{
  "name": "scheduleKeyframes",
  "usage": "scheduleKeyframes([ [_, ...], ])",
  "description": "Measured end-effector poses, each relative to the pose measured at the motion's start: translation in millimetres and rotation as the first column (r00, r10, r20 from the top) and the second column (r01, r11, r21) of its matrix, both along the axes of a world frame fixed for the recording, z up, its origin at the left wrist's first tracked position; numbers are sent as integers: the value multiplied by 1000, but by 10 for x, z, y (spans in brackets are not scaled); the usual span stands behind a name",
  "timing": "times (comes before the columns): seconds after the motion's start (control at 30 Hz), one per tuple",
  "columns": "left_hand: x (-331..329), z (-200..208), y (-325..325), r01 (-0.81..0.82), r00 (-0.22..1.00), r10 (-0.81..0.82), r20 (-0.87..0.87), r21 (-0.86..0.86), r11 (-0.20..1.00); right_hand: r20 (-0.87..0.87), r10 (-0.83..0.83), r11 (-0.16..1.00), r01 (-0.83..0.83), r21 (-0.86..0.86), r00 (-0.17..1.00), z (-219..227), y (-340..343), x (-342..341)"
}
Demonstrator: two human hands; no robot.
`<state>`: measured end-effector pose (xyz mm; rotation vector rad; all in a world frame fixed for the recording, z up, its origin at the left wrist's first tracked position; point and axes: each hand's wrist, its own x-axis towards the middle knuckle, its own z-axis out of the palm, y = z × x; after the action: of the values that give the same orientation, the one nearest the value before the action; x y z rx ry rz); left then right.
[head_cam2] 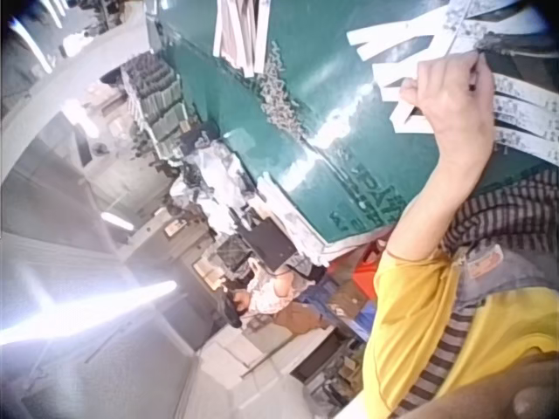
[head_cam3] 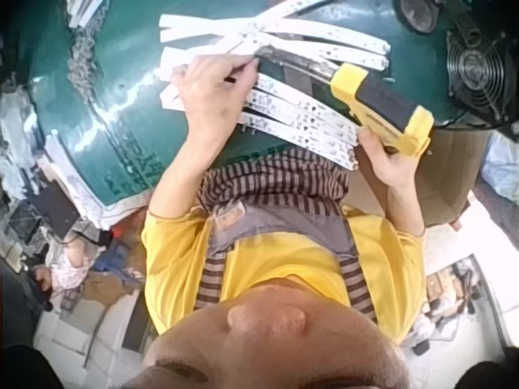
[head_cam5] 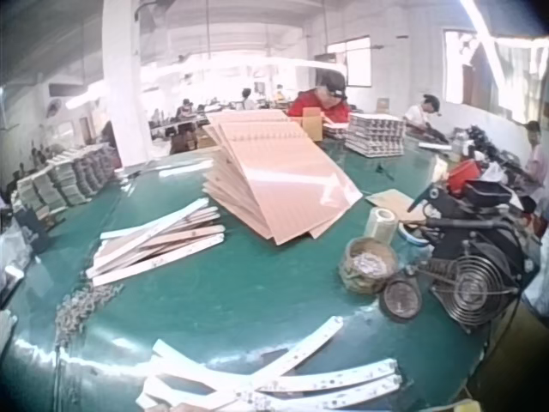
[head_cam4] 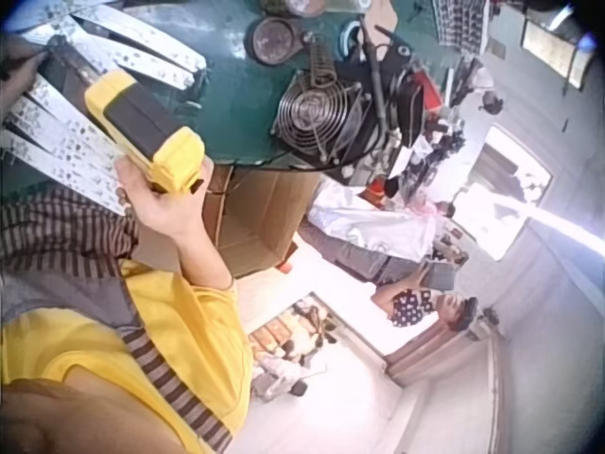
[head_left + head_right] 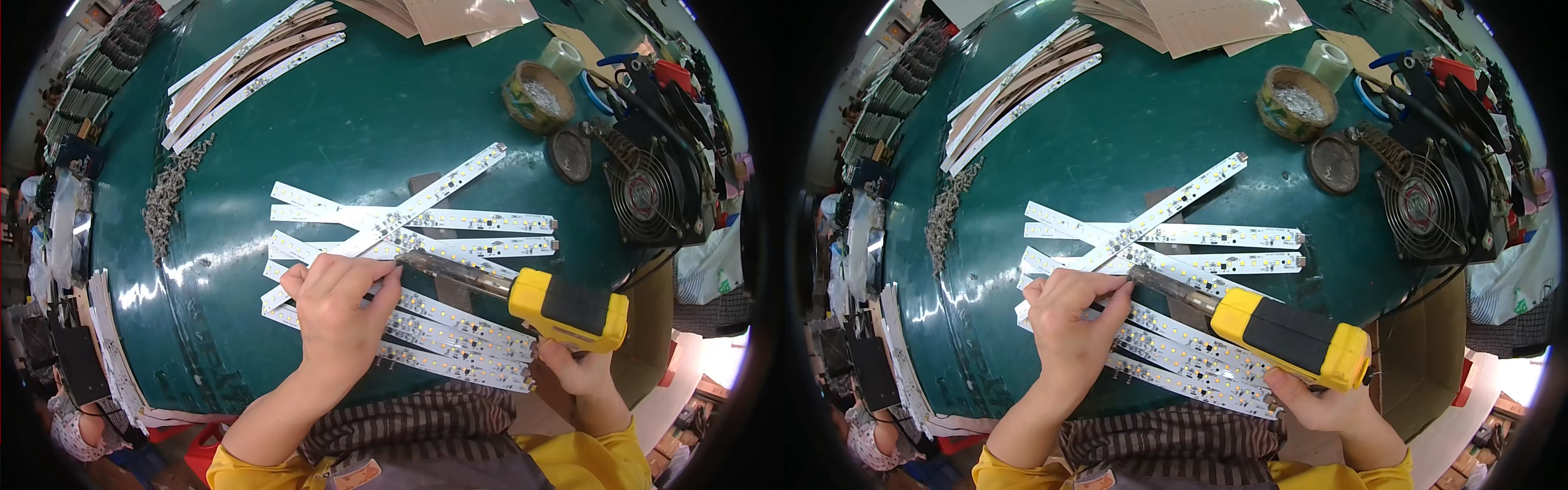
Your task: The person places small electronic components onto LED strips by hand and solders them using a soldering gun, periodically collecting and arranging the strips on the table.
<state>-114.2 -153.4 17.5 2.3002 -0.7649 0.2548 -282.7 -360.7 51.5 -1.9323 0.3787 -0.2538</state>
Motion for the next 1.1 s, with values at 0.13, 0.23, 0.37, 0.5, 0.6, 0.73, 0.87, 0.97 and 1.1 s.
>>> scheduleKeyframes([
  [0.13,6,-4,2,10,1000,-10,5,-3,1000,-56,-52,995,56,79,997,17,21,-20],
  [0.23,9,-13,4,11,1000,-11,9,-8,1000,-92,49,998,-52,-30,995,29,-34,-32],
  [0.37,12,-17,4,12,1000,-12,15,-9,1000,-15,77,994,-78,-72,997,-10,-36,-10],
  [0.5,10,-14,21,3,1000,-3,13,-10,1000,55,12,998,-15,65,998,-50,-8,-177],
  [0.6,6,-5,1,19,1000,-19,9,-31,999,92,-52,975,31,220,994,-97,-46,-245],
  [0.73,-3,18,24,22,1000,-21,22,-18,1000,117,229,810,-122,-574,966,34,-154,108],
  [0.87,6,107,114,31,999,-31,26,21,999,131,33,900,28,-435,991,142,16,371],
  [0.97,71,254,267,-7,999,6,35,36,999,55,107,840,-61,-540,993,116,-20,441],
  [1.1,346,260,831,-295,953,272,133,200,934,21,52,821,-31,-570,998,80,-47,361],
])
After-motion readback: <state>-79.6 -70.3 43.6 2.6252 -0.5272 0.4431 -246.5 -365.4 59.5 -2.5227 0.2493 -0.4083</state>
